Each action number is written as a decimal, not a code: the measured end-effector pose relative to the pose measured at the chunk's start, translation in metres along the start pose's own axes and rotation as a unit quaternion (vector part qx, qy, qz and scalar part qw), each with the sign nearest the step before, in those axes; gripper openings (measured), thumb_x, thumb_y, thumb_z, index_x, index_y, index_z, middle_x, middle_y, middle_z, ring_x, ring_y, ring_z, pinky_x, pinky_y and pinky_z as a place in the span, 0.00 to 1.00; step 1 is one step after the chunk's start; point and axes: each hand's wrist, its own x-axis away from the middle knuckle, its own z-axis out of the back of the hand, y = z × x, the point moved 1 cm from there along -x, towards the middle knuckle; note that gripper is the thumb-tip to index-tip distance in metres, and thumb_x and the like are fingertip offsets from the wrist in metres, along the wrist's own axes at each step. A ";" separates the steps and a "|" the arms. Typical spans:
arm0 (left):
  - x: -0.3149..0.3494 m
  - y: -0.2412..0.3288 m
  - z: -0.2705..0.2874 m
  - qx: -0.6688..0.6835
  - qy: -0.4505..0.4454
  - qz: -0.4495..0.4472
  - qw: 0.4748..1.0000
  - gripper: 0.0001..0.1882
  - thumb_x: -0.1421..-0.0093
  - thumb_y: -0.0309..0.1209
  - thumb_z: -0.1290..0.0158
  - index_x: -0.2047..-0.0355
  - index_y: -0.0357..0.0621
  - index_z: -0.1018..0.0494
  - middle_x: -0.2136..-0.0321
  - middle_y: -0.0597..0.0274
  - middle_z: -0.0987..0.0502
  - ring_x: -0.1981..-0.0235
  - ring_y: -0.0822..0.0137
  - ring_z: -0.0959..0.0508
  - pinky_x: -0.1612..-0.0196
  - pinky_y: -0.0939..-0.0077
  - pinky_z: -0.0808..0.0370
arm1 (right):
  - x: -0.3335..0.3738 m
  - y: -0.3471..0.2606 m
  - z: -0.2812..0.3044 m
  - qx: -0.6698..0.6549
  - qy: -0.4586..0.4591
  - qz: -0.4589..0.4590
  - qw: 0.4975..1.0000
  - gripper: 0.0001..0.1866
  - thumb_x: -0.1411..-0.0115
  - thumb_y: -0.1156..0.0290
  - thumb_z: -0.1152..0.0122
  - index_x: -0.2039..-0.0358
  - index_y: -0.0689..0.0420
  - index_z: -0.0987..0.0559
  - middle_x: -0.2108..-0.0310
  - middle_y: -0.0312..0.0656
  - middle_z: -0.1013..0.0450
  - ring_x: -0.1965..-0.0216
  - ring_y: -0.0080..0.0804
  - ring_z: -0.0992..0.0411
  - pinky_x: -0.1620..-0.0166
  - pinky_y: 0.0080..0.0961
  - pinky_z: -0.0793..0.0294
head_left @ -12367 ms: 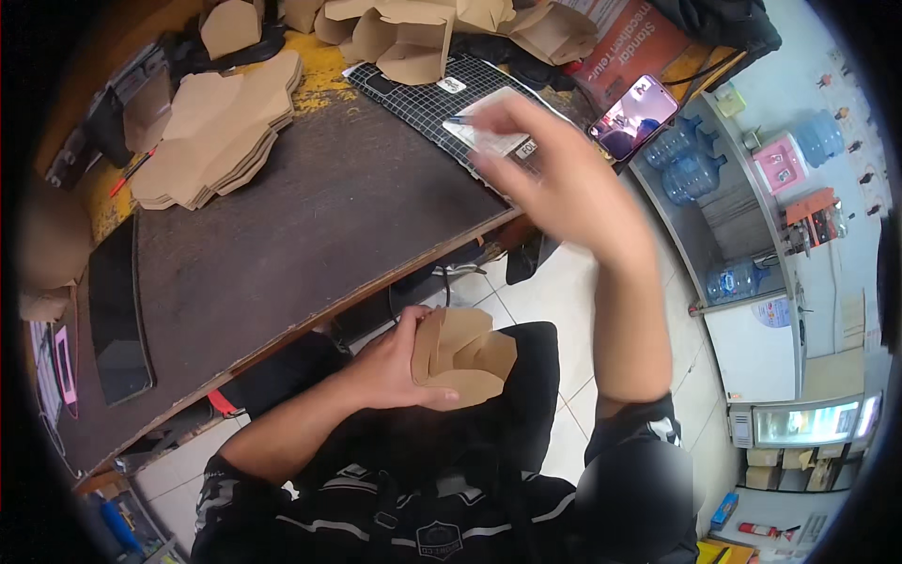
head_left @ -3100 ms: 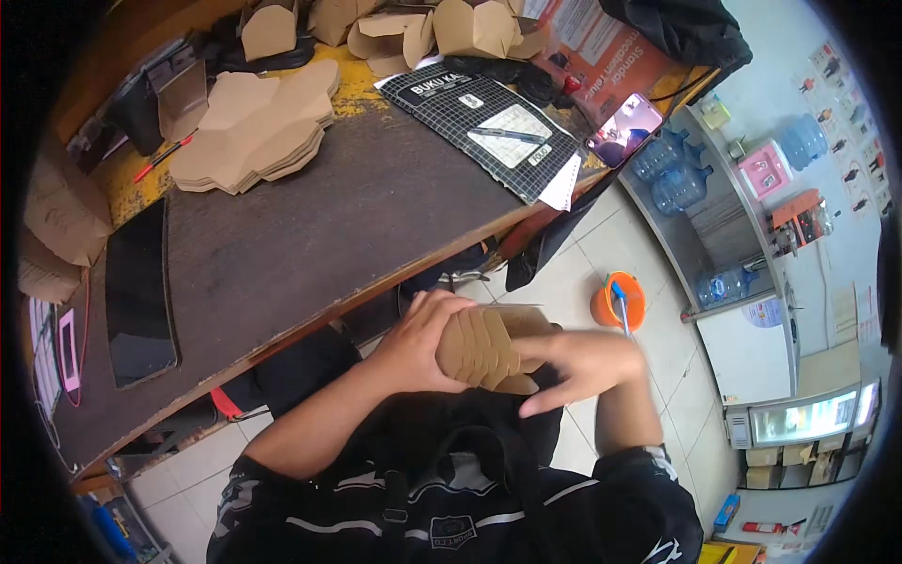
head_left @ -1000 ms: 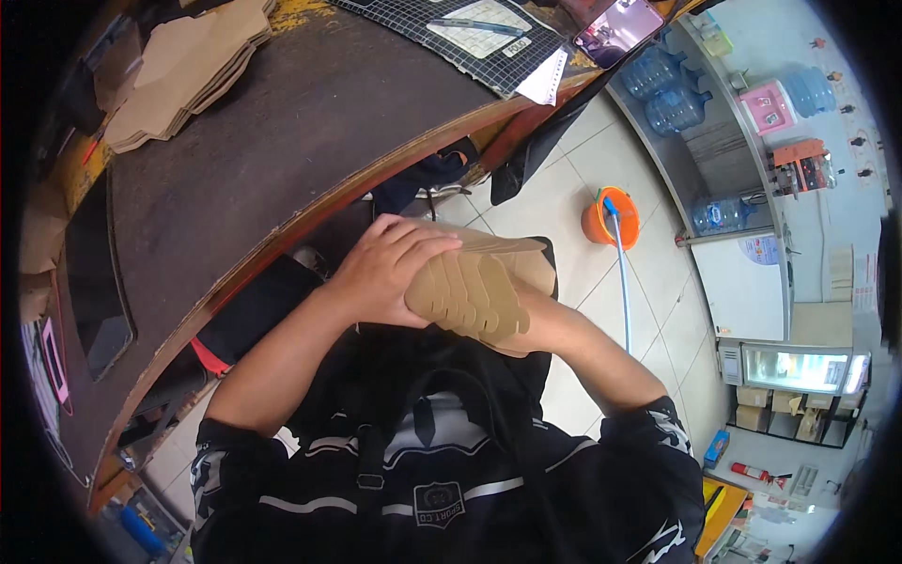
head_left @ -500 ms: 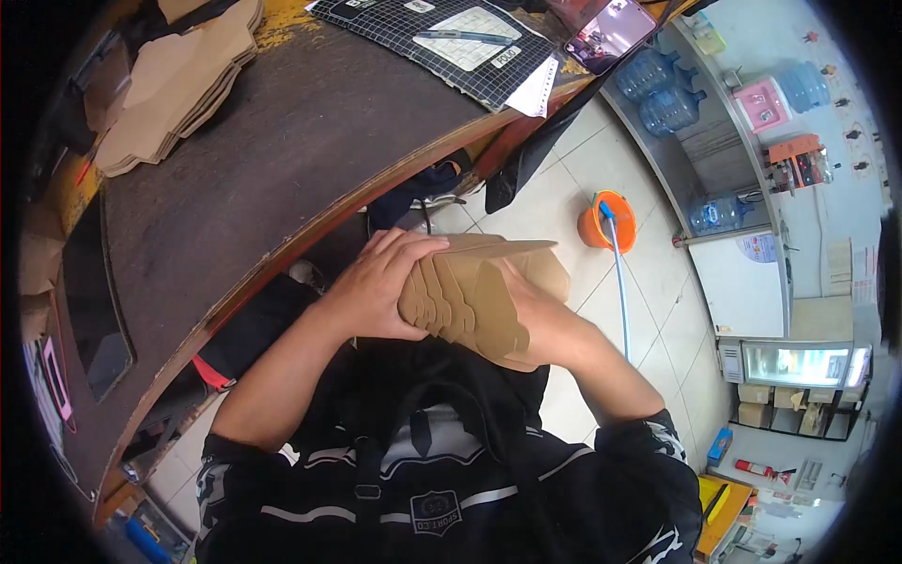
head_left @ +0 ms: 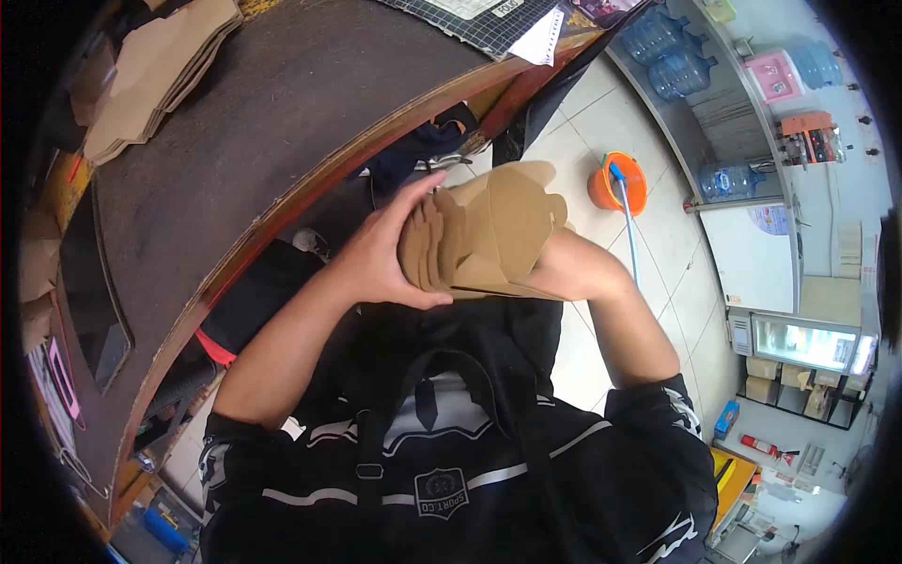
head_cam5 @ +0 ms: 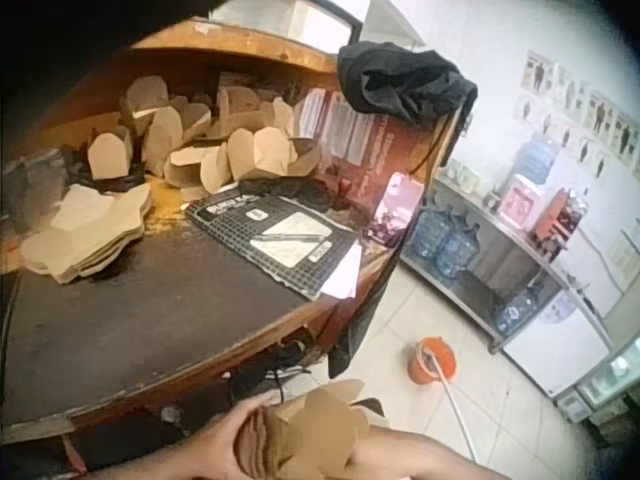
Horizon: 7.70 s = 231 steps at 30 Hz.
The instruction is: The person assembles flat cardboard pieces into small boxes by hand. They fold the pieces along pre-cut lines, interlock the tabs, and stack the finished boxes on the table.
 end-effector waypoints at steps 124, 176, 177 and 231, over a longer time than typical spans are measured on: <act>0.012 0.020 -0.034 -0.156 -0.188 -0.072 0.967 0.55 0.66 0.43 0.22 0.36 0.46 0.33 0.42 0.52 0.27 0.40 0.47 0.26 0.37 0.53 0.28 | 0.074 0.002 -0.055 -0.183 -0.058 -0.100 0.976 0.24 0.36 0.72 0.37 0.40 0.58 0.24 0.43 0.46 0.23 0.41 0.36 0.25 0.38 0.30 0.27; -0.020 -0.056 -0.005 -0.009 0.027 0.226 0.974 0.63 0.61 0.56 0.21 0.32 0.34 0.39 0.39 0.40 0.26 0.36 0.48 0.24 0.33 0.58 0.29 | -0.377 -0.051 0.233 0.546 0.320 -0.036 0.773 0.29 0.34 0.68 0.40 0.33 0.62 0.29 0.46 0.49 0.19 0.36 0.46 0.27 0.31 0.79 0.50; -0.020 -0.052 -0.004 -0.007 0.028 0.224 0.974 0.63 0.61 0.56 0.21 0.32 0.34 0.40 0.39 0.40 0.26 0.36 0.48 0.24 0.33 0.58 0.29 | -0.368 -0.053 0.233 0.549 0.281 -0.052 0.786 0.27 0.35 0.68 0.40 0.36 0.61 0.27 0.47 0.49 0.18 0.38 0.47 0.25 0.31 0.79 0.51; -0.008 0.011 -0.031 -0.074 -0.109 0.009 0.991 0.58 0.66 0.51 0.19 0.37 0.47 0.36 0.46 0.51 0.24 0.45 0.47 0.21 0.43 0.55 0.24 | 0.042 -0.017 -0.004 0.045 -0.048 -0.021 0.998 0.24 0.38 0.68 0.34 0.42 0.60 0.22 0.45 0.54 0.24 0.46 0.54 0.24 0.41 0.42 0.25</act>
